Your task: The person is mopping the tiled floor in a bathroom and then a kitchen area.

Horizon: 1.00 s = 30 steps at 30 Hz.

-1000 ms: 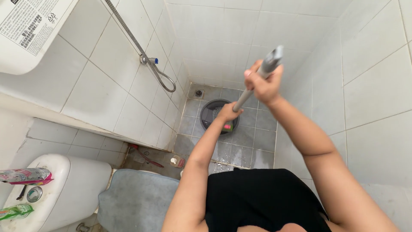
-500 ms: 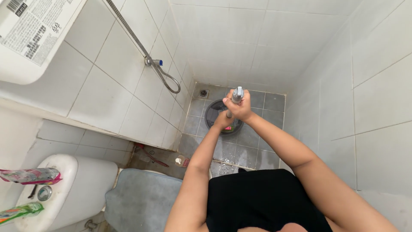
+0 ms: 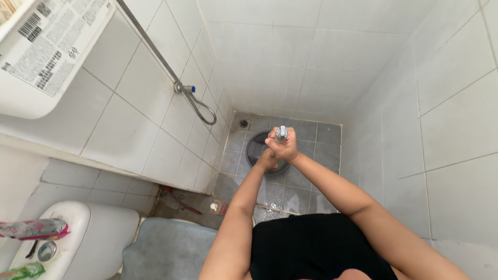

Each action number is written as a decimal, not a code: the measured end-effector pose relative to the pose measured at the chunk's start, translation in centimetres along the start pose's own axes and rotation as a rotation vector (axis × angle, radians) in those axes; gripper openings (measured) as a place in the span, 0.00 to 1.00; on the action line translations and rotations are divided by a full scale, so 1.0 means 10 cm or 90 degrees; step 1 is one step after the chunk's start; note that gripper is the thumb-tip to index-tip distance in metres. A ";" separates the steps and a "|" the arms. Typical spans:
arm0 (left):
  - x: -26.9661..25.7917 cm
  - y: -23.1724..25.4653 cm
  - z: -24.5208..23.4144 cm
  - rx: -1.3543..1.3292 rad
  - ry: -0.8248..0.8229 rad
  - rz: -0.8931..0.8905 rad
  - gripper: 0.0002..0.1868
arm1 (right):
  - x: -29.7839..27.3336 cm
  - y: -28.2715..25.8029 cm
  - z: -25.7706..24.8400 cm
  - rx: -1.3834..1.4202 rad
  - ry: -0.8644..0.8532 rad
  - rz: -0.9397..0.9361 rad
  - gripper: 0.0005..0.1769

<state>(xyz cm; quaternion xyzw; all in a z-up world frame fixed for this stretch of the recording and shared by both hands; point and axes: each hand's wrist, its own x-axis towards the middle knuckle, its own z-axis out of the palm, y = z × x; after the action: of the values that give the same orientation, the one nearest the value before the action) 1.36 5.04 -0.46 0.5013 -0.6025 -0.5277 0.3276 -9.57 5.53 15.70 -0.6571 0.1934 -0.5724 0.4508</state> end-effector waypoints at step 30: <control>-0.02 0.38 -0.01 0.126 0.180 0.149 0.24 | 0.61 -0.91 -0.11 -0.075 0.070 -0.018 0.20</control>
<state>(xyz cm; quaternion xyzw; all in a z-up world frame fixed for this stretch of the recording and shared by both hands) 0.53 4.97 3.27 0.5270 -0.6534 -0.3484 0.4171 -11.30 5.16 26.59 -0.6527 0.2422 -0.6017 0.3915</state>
